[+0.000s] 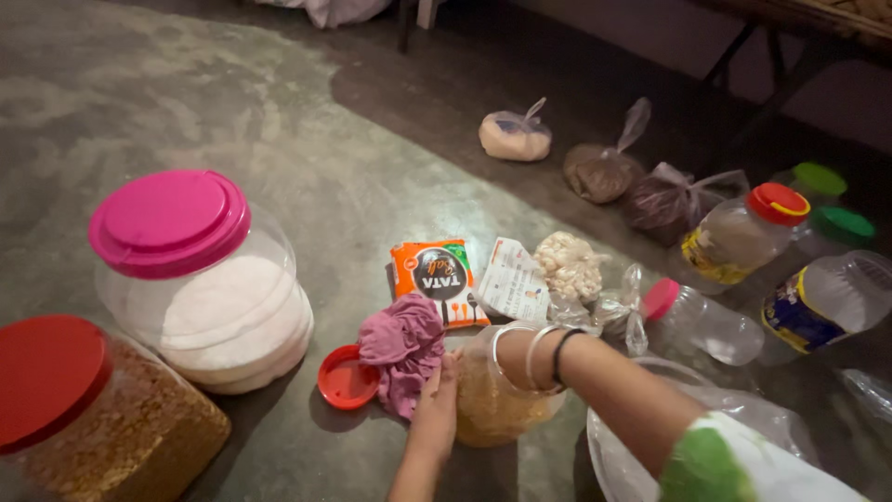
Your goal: The person pours yellow split peas from a plastic bag into a clear plastic container. They wipe the container with a cloth and then secure the lid.
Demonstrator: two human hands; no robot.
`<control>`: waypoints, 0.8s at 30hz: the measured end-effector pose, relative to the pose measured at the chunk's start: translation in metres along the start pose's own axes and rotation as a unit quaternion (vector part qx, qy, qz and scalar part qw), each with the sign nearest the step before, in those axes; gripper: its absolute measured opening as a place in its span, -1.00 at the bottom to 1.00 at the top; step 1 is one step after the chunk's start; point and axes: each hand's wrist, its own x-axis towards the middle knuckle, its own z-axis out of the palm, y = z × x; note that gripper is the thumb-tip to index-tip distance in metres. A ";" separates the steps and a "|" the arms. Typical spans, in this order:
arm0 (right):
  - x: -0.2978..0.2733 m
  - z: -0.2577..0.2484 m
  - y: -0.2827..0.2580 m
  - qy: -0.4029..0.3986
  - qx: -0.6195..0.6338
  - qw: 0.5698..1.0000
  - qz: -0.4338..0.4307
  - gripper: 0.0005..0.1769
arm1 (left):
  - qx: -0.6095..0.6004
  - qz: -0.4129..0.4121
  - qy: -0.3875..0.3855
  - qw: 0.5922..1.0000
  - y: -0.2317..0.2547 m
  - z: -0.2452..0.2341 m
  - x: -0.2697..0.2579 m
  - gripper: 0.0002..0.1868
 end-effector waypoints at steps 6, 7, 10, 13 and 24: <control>0.021 0.024 0.003 0.032 -0.077 0.983 -0.166 -0.70 | 0.070 0.009 0.016 0.997 0.004 -0.002 -0.003 -0.07; 0.015 0.022 0.004 -0.001 -0.071 0.988 -0.134 -0.71 | 0.076 0.011 0.015 0.997 0.005 -0.001 -0.002 -0.07; -0.005 0.013 0.003 -0.061 -0.065 0.994 -0.062 -0.72 | 0.030 0.012 -0.004 0.999 0.005 0.001 0.000 -0.09; -0.013 0.006 0.000 -0.107 -0.070 0.992 -0.014 -0.73 | 0.030 0.015 -0.004 0.999 0.000 0.001 0.001 -0.10; 0.010 -0.006 0.002 -0.001 0.109 0.987 -0.119 -0.74 | -0.049 -0.008 -0.015 0.999 -0.010 -0.006 0.008 -0.14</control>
